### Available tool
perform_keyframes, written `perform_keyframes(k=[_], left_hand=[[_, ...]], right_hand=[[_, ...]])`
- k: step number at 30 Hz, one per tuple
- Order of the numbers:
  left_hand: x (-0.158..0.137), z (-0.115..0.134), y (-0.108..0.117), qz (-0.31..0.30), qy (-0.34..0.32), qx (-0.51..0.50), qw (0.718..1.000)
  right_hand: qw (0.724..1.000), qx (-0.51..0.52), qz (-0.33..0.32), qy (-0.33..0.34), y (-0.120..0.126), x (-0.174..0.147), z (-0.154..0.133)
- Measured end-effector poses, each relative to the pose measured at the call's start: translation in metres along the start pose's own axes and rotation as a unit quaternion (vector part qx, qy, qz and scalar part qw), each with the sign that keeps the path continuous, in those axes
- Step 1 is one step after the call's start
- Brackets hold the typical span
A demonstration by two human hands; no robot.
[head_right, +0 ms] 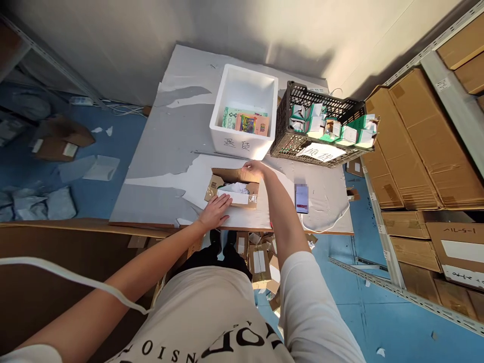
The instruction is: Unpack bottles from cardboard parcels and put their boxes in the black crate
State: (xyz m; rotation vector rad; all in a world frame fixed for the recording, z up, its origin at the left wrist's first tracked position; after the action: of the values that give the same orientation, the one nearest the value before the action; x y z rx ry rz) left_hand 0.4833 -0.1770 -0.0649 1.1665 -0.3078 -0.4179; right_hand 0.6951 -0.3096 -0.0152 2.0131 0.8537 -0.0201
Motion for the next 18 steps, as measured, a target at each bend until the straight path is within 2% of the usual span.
perform_keyframes(k=[2, 4, 6, 8, 11, 14, 16, 18], left_hand=[[0.003, 0.000, 0.007, 0.017, 0.006, -0.018, 1.000], [0.005, -0.006, 0.018, 0.044, 0.019, -0.040, 0.998], [0.006, -0.021, 0.034, 0.068, 0.037, -0.051, 0.996], [0.008, -0.043, 0.049, 0.071, 0.045, -0.046, 0.995], [0.015, -0.079, 0.062, 0.019, 0.005, -0.039, 0.999], [0.023, -0.104, 0.059, -0.054, -0.032, -0.054, 0.997], [0.027, -0.112, 0.054, -0.084, -0.028, -0.049, 0.995], [0.028, -0.111, 0.050, -0.105, -0.027, -0.031, 0.994]], right_hand=[[1.000, -0.019, 0.001, 0.001, -0.003, -0.015, -0.010], [0.997, -0.064, 0.045, 0.019, -0.009, -0.039, -0.027], [0.983, -0.132, 0.108, 0.059, -0.022, -0.066, -0.047], [0.972, -0.189, 0.105, 0.096, -0.045, -0.088, -0.063], [0.969, -0.235, 0.032, 0.070, -0.077, -0.101, -0.069], [0.964, -0.267, -0.016, 0.007, -0.093, -0.101, -0.065], [0.957, -0.291, -0.011, -0.010, -0.101, -0.105, -0.064], [0.948, -0.317, 0.020, 0.016, -0.113, -0.115, -0.065]])
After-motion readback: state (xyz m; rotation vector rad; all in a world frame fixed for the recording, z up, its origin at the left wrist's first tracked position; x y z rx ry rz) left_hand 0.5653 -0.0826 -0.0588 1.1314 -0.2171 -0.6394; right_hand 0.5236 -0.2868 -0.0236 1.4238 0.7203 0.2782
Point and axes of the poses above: each hand's wrist, its own x-axis towards the middle knuckle, its own y-axis out of the back of the hand, z = x × y, the point moved 5 cm from there along x, towards the middle knuckle
